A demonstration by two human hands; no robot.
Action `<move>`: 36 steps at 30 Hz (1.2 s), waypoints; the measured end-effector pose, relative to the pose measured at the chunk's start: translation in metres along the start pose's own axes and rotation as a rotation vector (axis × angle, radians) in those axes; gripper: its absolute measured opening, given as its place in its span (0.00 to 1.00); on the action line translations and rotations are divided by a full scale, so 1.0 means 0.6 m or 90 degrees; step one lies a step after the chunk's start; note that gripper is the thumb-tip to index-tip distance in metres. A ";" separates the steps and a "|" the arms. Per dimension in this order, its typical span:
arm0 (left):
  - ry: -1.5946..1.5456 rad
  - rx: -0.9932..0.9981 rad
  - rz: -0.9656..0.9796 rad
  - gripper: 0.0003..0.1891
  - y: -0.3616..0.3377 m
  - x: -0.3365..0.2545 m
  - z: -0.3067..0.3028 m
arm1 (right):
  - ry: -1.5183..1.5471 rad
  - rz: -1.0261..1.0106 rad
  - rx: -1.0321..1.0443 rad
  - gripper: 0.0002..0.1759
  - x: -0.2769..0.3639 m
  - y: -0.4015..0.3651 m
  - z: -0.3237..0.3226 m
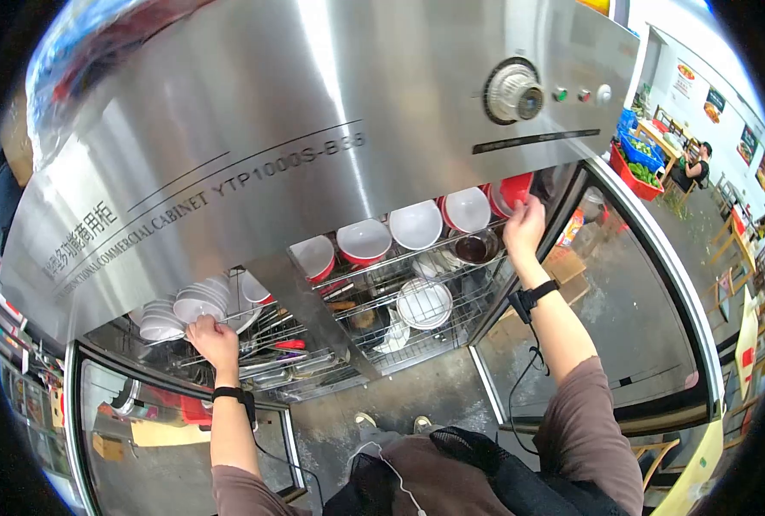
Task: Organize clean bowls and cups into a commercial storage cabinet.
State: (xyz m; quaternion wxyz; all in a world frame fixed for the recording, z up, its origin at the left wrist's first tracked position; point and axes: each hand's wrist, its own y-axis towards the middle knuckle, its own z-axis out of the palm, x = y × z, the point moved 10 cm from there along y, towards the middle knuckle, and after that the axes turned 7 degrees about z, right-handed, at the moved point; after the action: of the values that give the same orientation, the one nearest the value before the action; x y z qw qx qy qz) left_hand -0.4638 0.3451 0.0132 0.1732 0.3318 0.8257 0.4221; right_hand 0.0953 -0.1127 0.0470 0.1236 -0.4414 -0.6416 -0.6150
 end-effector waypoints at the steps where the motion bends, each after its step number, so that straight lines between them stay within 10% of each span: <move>1: -0.005 -0.014 0.012 0.04 0.002 -0.004 -0.004 | -0.006 -0.035 -0.010 0.09 0.026 -0.004 -0.008; 12: -0.092 -0.100 0.038 0.07 0.004 -0.004 -0.021 | -0.125 -0.623 0.410 0.16 0.368 -0.199 0.153; 36: -0.223 -0.062 0.002 0.08 0.000 0.021 -0.027 | -0.087 -0.590 0.539 0.20 0.555 -0.272 0.310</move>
State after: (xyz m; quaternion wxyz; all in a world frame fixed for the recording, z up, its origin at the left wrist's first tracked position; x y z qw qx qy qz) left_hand -0.4822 0.3442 0.0225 0.3299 0.3925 0.7609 0.3977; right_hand -0.1436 0.2162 0.1298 -0.0329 -0.0687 -0.9604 -0.2680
